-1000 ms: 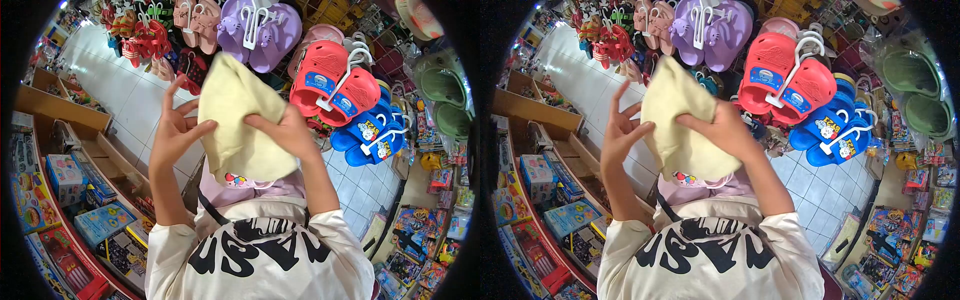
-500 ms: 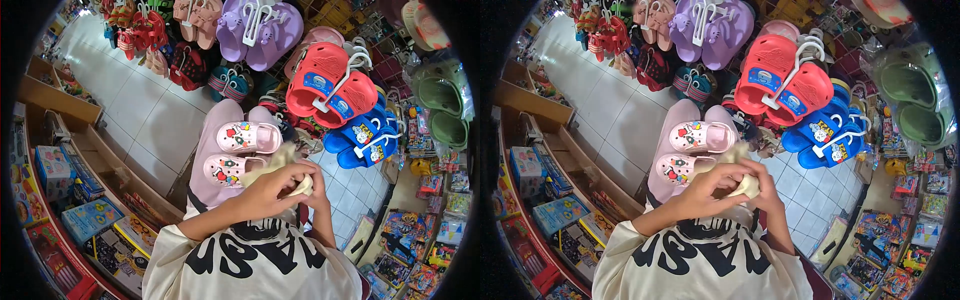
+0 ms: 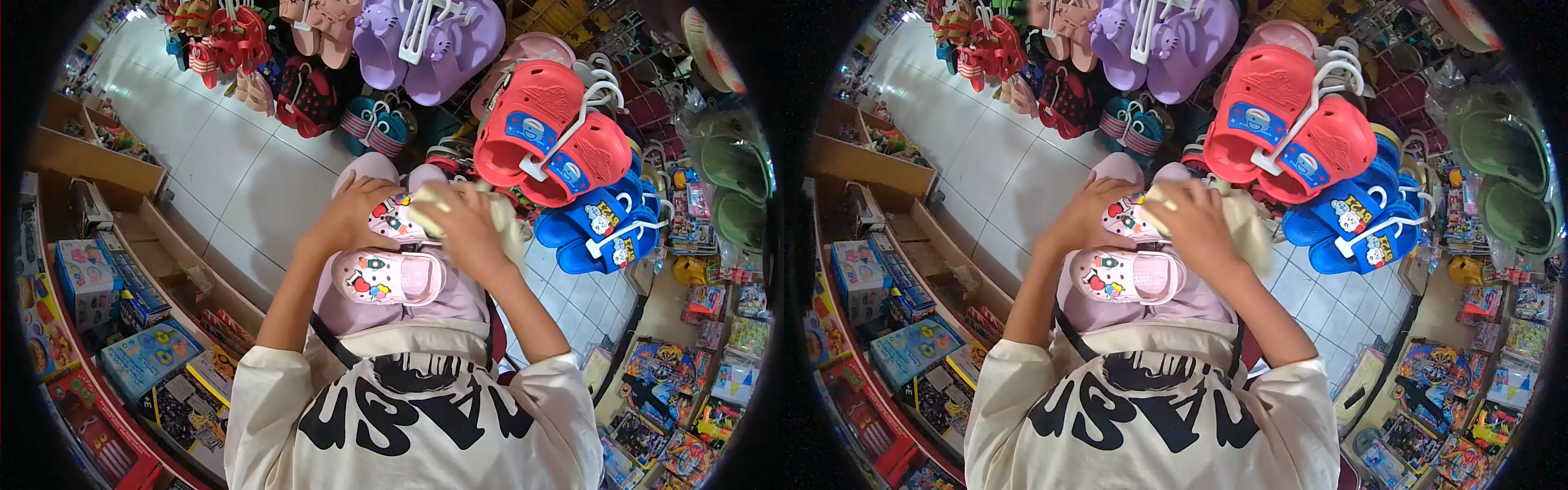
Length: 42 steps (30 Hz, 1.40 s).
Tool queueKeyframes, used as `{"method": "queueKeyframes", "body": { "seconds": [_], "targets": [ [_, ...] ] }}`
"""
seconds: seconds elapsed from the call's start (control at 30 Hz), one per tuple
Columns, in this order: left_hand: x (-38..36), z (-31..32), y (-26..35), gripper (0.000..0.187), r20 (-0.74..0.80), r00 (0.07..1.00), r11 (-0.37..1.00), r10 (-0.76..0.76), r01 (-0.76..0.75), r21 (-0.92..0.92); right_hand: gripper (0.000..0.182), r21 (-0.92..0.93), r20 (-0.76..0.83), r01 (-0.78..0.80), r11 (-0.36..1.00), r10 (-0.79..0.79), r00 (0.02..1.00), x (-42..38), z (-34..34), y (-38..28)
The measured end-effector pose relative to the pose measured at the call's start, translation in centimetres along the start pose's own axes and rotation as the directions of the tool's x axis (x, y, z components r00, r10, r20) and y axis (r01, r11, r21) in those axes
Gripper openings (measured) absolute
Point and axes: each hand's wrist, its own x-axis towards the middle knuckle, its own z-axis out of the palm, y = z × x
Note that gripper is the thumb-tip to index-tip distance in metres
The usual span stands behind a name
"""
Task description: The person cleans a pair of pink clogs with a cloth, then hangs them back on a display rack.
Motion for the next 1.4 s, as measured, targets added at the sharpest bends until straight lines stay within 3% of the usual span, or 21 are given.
{"method": "queueKeyframes", "body": {
  "seconds": [0.1, 0.27, 0.4, 0.53, 0.63, 0.8, 0.9, 0.93, 1.03, 1.07, 1.13, 1.2, 1.3, 1.33, 1.4],
  "targets": [
    [0.0, 0.3, -0.5, 0.080, 0.006, 1.000, 0.999, -0.015, 0.014, 0.038, 0.051, 0.052, 0.081, 0.150, 0.987, -0.154, 0.985, 0.5, 1.3, 0.6],
    [0.2, 0.7, -0.6, 0.077, 0.006, 1.000, 0.996, -0.007, 0.007, 0.086, 0.043, 0.108, 0.091, 0.238, 0.965, -0.248, 0.964, -0.1, 2.5, 2.7],
    [0.1, 0.5, -0.5, 0.077, 0.020, 1.000, 0.995, -0.012, 0.010, 0.102, 0.040, 0.128, 0.164, 0.215, 0.968, -0.235, 0.958, -1.2, 0.0, 4.1],
    [0.2, 1.1, -0.9, 0.079, 0.012, 1.000, 0.998, -0.012, 0.011, 0.060, 0.034, 0.094, -0.013, 0.140, 0.986, -0.139, 0.990, -0.2, -1.4, 2.8],
    [0.1, 0.8, -1.1, 0.081, 0.062, 0.998, 0.999, -0.032, 0.030, 0.040, 0.031, 0.098, -0.044, 0.299, 0.949, -0.296, 0.954, 0.7, 1.8, 2.2],
    [0.2, 0.3, -0.9, 0.077, 0.137, 0.991, 0.995, -0.006, 0.020, -0.102, 0.026, 0.324, 0.055, 0.178, 0.929, -0.206, 0.977, -0.1, 1.2, 3.1],
    [0.0, 1.1, -1.5, 0.084, 0.118, 0.992, 0.987, 0.034, -0.015, -0.161, 0.025, 0.530, 0.129, -0.035, 0.847, -0.039, 0.991, 0.3, -1.0, 3.5],
    [-0.3, 1.6, -1.8, 0.087, 0.108, 0.993, 0.985, 0.042, -0.023, -0.170, 0.025, 0.505, 0.055, -0.039, 0.862, 0.013, 0.998, 0.4, -0.8, 3.5],
    [-1.0, 2.2, -1.7, 0.098, 0.055, 0.998, 0.994, 0.000, 0.006, -0.112, 0.026, 0.202, -0.134, 0.131, 0.971, -0.105, 0.985, 1.0, 1.6, 2.8],
    [-1.1, 2.2, -1.5, 0.100, 0.086, 0.996, 1.000, -0.017, 0.017, -0.003, 0.026, 0.062, -0.041, 0.220, 0.974, -0.218, 0.975, 0.3, 3.0, 3.3],
    [-1.2, 1.9, -1.2, 0.104, 0.137, 0.989, 0.976, -0.057, 0.026, 0.218, 0.026, 0.131, -0.016, 0.208, 0.969, -0.208, 0.978, -0.4, 2.7, 2.8],
    [-1.3, 1.7, -0.4, 0.103, 0.159, 0.985, 0.957, -0.066, 0.018, 0.290, 0.024, 0.184, 0.034, 0.213, 0.960, -0.222, 0.974, -0.7, 1.7, 3.1],
    [-1.4, 1.5, 0.1, 0.095, 0.170, 0.983, 0.932, -0.070, 0.003, 0.363, 0.021, 0.373, 0.194, -0.009, 0.928, -0.069, 0.979, 0.2, -1.5, 3.3],
    [-1.4, 1.5, 0.3, 0.093, 0.164, 0.985, 0.923, -0.060, -0.008, 0.385, 0.020, 0.414, 0.135, -0.123, 0.902, 0.072, 0.988, 0.9, -1.8, 2.7],
    [-1.5, 1.7, 0.6, 0.088, 0.151, 0.987, 0.918, -0.048, -0.016, 0.396, 0.020, 0.246, -0.059, 0.050, 0.968, -0.036, 0.998, 1.9, 1.1, 3.3]
  ]
}}
